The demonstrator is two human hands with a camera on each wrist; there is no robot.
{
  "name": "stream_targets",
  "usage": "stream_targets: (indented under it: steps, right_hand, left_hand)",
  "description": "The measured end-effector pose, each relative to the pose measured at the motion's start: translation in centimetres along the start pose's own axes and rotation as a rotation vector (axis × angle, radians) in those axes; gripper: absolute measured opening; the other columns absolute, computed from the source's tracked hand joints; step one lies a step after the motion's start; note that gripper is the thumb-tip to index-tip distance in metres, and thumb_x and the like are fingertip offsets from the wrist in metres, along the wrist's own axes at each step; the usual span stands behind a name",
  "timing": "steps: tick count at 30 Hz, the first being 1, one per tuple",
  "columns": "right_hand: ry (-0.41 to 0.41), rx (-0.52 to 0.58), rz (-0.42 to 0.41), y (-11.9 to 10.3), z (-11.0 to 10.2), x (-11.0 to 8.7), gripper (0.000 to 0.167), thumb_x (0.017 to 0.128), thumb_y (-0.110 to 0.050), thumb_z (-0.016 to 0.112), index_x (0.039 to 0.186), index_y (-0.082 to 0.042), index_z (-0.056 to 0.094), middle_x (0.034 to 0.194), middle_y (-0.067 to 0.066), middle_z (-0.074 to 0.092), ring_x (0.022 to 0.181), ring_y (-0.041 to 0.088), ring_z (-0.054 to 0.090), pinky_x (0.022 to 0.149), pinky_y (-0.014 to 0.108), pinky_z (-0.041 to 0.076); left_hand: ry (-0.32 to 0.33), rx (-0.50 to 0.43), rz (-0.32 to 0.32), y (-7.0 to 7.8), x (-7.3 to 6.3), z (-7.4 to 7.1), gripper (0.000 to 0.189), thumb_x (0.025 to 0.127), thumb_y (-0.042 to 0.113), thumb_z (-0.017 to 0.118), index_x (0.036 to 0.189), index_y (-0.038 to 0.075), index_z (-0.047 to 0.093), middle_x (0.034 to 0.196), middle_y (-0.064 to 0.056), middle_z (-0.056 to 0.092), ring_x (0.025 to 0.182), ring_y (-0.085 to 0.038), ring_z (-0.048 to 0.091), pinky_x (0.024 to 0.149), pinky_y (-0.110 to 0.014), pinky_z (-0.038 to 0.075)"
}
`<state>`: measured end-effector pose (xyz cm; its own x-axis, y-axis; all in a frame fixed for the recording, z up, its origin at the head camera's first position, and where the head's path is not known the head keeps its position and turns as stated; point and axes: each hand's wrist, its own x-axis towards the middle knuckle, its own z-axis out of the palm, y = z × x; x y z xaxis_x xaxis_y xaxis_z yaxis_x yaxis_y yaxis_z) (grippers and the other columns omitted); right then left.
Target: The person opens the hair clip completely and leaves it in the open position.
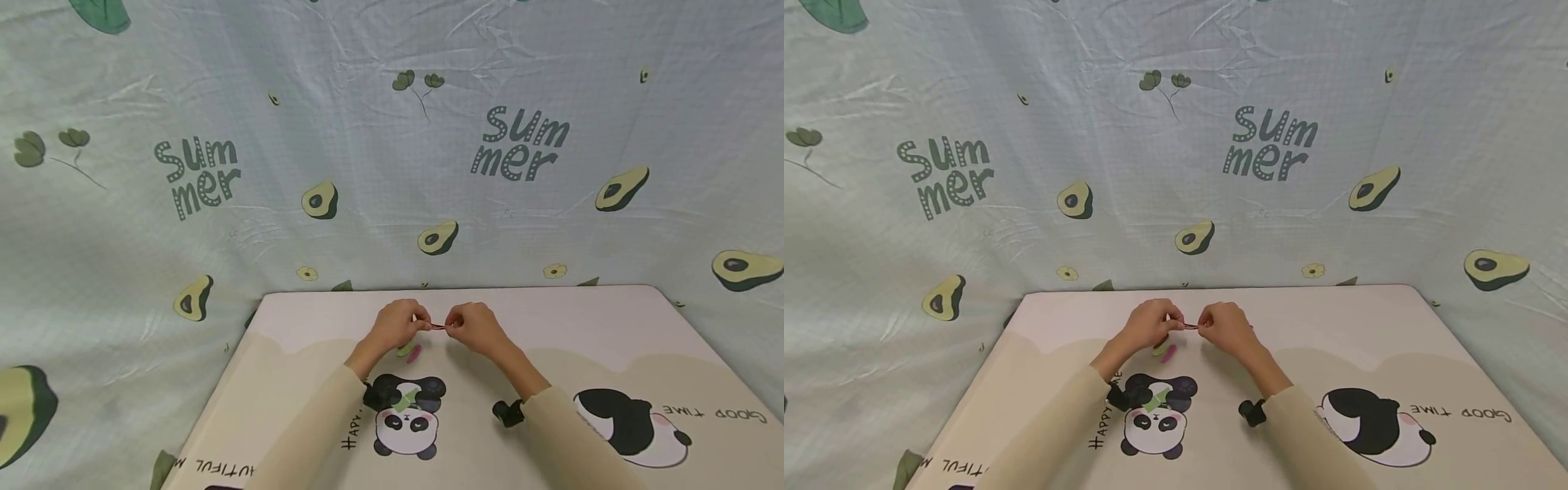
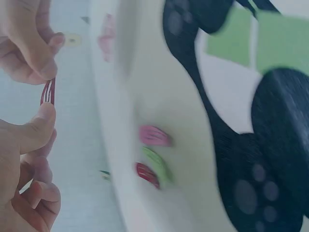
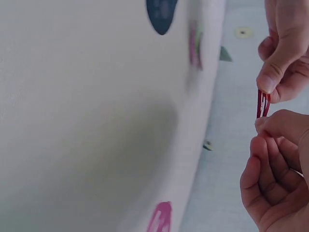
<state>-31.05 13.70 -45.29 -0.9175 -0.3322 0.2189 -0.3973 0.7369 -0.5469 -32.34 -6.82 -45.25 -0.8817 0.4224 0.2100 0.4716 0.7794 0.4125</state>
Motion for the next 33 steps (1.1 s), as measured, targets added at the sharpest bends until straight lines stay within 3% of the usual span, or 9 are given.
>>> stream_targets:
  steps: [9,16,20,23,28,33]
  right_hand:
    - [0.078,0.092,-0.054,-1.5,-3.3,-3.3,0.007,0.089,-0.011,0.077,0.088,-0.004,0.076,0.072,-0.002,0.065,0.067,0.011,0.054,0.061,0.023,0.047]
    - [0.136,0.035,-0.125,-2.5,-4.6,-6.0,0.005,0.088,-0.01,0.08,0.09,-0.008,0.077,0.074,-0.006,0.065,0.067,0.006,0.054,0.062,0.021,0.049]
    - [0.172,0.018,-0.167,-2.5,-4.9,-7.1,0.005,0.086,-0.008,0.082,0.088,-0.01,0.078,0.076,-0.007,0.068,0.067,0.002,0.055,0.062,0.02,0.051]
    - [0.187,0.052,-0.177,-2.5,-5.0,-7.9,0.007,0.086,-0.006,0.081,0.088,-0.011,0.077,0.076,-0.007,0.068,0.067,0.0,0.056,0.063,0.02,0.053]
    - [0.222,0.103,-0.203,-2.5,-4.9,-8.7,0.011,0.084,-0.003,0.082,0.088,-0.012,0.077,0.077,-0.008,0.069,0.067,-0.002,0.057,0.064,0.02,0.055]
    - [0.238,0.152,-0.204,-2.3,-4.8,-9.3,0.012,0.083,-0.002,0.082,0.087,-0.012,0.077,0.076,-0.009,0.069,0.067,-0.002,0.056,0.064,0.021,0.055]
  left_hand:
    - [0.155,-0.047,0.117,2.9,-2.2,-1.5,0.01,0.091,0.026,0.078,0.09,0.016,0.08,0.086,0.004,0.07,0.078,-0.011,0.057,0.069,-0.022,0.046]
    - [0.28,-0.021,0.243,4.9,-4.5,-1.9,0.007,0.088,0.023,0.08,0.089,0.016,0.08,0.085,0.005,0.07,0.081,-0.012,0.059,0.069,-0.021,0.049]
    - [0.318,-0.041,0.273,5.7,-5.3,-1.9,0.006,0.087,0.022,0.081,0.09,0.016,0.081,0.086,0.005,0.07,0.081,-0.011,0.058,0.069,-0.02,0.047]
    - [0.332,-0.125,0.262,6.0,-5.7,-1.7,0.005,0.087,0.02,0.081,0.09,0.015,0.081,0.085,0.005,0.07,0.08,-0.013,0.059,0.069,-0.02,0.047]
    - [0.323,-0.357,0.223,6.0,-6.3,-0.8,0.004,0.089,0.017,0.08,0.09,0.013,0.08,0.085,0.002,0.071,0.08,-0.015,0.06,0.069,-0.023,0.05]
    - [0.284,-0.552,0.131,6.1,-6.7,0.2,0.005,0.091,0.019,0.079,0.093,0.015,0.079,0.087,0.002,0.072,0.077,-0.007,0.055,0.068,-0.021,0.047]
